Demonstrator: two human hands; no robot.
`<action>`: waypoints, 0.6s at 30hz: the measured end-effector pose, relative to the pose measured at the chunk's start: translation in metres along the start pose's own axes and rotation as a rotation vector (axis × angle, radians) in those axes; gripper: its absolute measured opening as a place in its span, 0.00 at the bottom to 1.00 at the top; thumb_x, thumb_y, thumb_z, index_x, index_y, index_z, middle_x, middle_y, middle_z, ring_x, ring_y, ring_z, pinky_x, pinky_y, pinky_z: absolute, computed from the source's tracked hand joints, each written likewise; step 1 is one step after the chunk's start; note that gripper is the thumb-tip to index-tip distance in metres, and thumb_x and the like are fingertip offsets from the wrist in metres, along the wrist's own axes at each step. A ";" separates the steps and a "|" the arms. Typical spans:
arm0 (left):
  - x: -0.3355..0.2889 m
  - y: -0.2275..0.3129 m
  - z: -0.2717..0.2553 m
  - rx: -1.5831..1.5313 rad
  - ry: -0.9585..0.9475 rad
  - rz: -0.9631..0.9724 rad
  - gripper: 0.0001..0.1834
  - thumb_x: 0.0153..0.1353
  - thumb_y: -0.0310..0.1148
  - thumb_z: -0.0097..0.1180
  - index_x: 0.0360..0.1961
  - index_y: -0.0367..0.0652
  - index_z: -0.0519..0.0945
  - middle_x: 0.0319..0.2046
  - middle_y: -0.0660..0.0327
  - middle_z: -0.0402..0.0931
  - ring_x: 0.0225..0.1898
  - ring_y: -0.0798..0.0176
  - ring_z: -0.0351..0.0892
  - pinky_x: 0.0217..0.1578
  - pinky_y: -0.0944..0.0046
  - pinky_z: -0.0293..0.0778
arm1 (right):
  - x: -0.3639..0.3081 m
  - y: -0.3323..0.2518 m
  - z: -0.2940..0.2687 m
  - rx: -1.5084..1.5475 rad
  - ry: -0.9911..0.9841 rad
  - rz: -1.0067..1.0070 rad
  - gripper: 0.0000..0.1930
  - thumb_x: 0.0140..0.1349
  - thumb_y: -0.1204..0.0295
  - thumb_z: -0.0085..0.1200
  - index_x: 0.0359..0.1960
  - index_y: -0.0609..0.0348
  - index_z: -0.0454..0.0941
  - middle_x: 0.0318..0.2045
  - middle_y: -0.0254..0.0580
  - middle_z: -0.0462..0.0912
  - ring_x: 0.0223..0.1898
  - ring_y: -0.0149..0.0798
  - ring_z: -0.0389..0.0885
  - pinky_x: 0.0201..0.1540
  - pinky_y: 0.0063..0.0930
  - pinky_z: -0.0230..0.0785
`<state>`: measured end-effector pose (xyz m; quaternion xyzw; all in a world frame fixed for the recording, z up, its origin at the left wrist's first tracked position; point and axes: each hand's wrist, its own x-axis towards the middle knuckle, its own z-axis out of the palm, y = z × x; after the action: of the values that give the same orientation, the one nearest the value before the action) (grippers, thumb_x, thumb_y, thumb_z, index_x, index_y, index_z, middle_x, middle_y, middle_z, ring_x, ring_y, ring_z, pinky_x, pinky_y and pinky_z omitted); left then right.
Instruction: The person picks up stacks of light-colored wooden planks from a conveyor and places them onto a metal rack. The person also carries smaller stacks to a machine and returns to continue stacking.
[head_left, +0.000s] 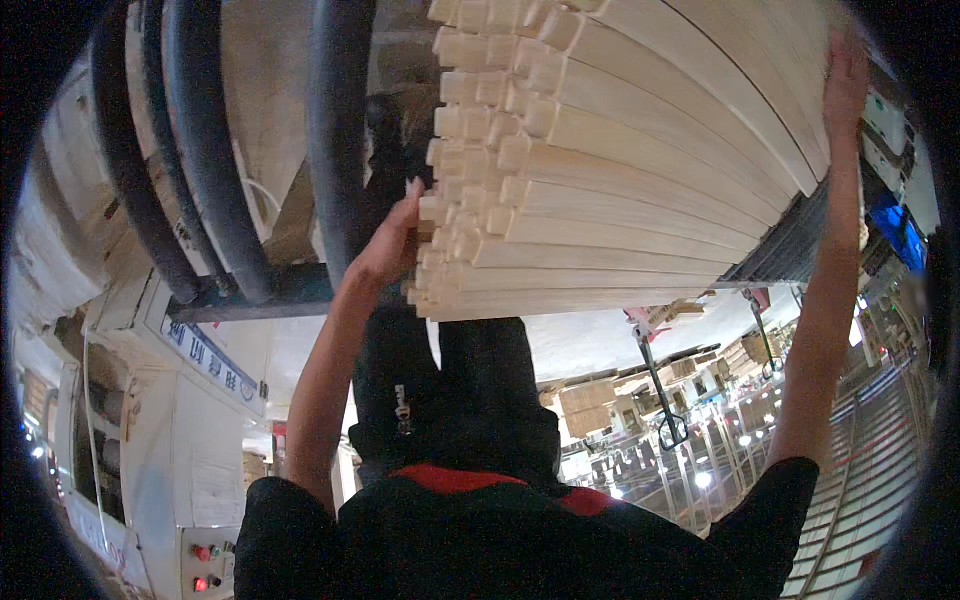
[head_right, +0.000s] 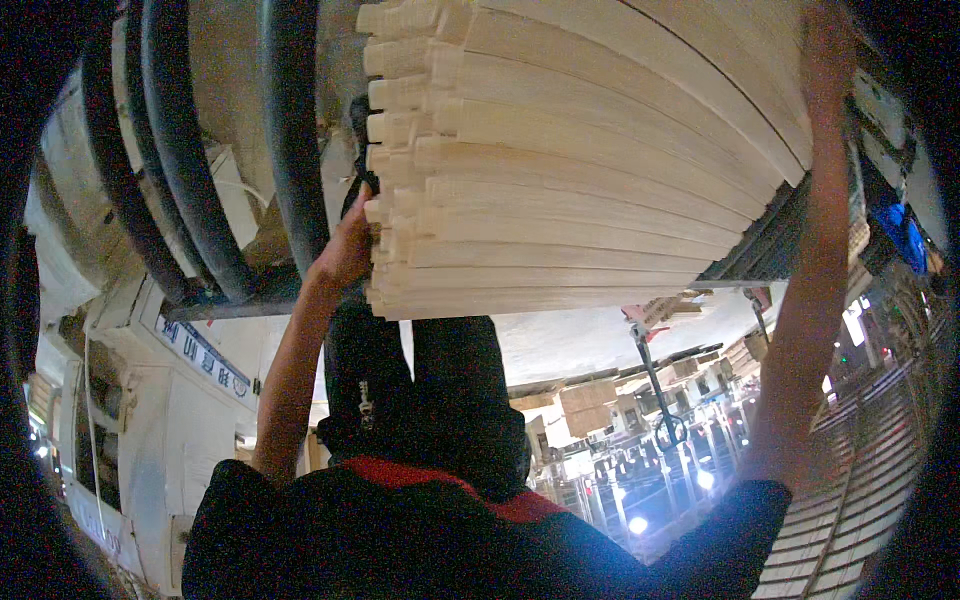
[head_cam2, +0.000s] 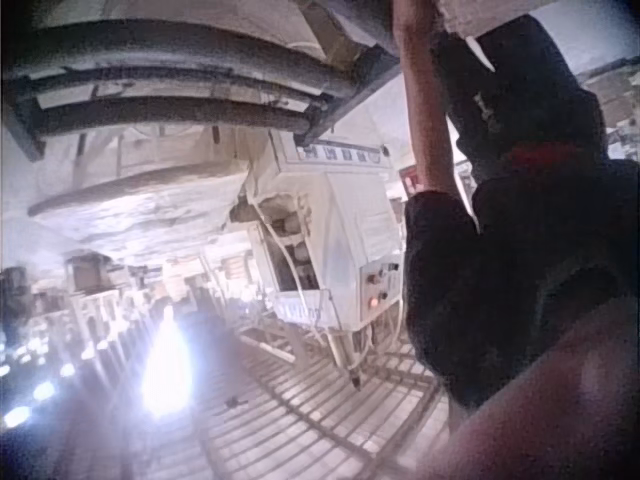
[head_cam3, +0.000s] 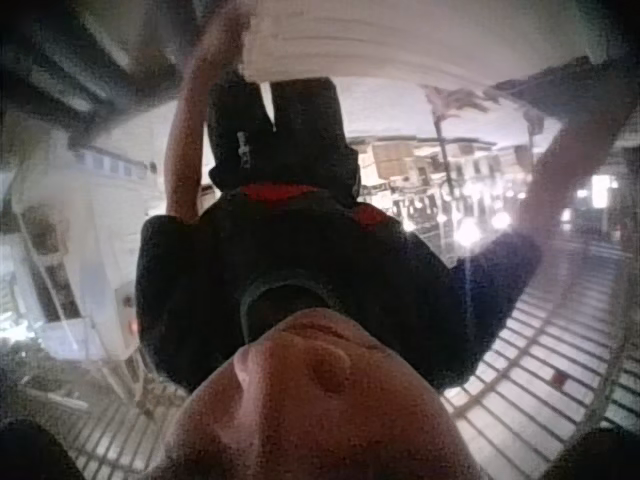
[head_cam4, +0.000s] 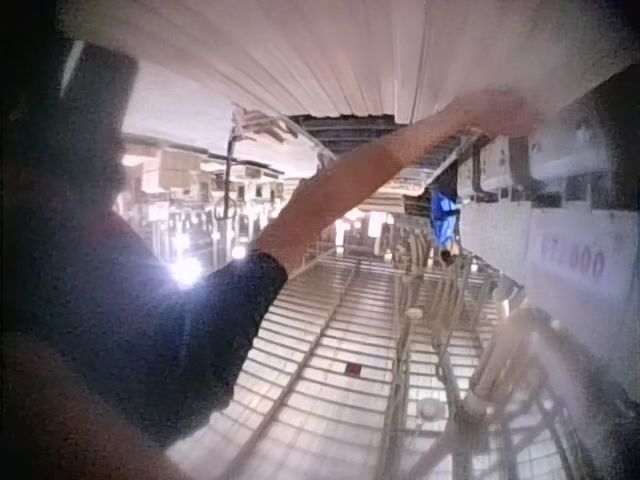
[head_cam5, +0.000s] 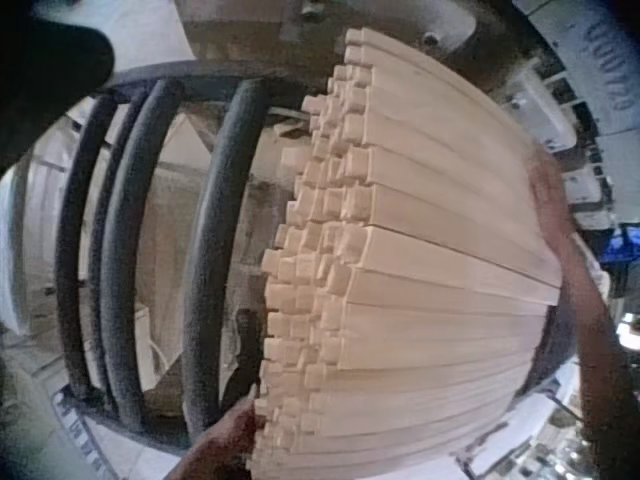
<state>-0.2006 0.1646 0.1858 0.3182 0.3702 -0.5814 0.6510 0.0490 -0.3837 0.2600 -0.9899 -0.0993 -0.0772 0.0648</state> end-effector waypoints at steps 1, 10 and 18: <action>0.002 -0.002 -0.002 0.004 0.023 0.053 0.36 0.65 0.61 0.34 0.55 0.40 0.70 0.50 0.58 0.73 0.53 0.61 0.72 0.55 0.58 0.65 | 0.001 -0.003 0.000 -0.021 0.028 -0.001 0.26 0.68 0.53 0.37 0.59 0.57 0.68 0.61 0.50 0.66 0.64 0.49 0.60 0.66 0.37 0.47; 0.014 -0.002 -0.006 0.100 0.163 0.500 0.19 0.63 0.44 0.51 0.43 0.38 0.78 0.36 0.64 0.77 0.37 0.72 0.73 0.41 0.70 0.70 | -0.016 -0.046 -0.007 -0.157 0.035 0.047 0.27 0.67 0.53 0.41 0.60 0.58 0.67 0.60 0.52 0.68 0.61 0.48 0.65 0.64 0.33 0.52; 0.004 0.014 0.010 0.275 0.122 0.530 0.14 0.64 0.38 0.51 0.43 0.37 0.75 0.34 0.66 0.75 0.37 0.75 0.70 0.40 0.71 0.68 | -0.106 -0.057 -0.036 -0.107 0.017 0.297 0.27 0.68 0.58 0.41 0.61 0.66 0.63 0.58 0.55 0.68 0.59 0.49 0.67 0.62 0.36 0.55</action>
<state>-0.1852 0.1558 0.1875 0.5231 0.2308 -0.4157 0.7073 -0.0702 -0.3527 0.2838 -0.9951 0.0531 -0.0802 0.0237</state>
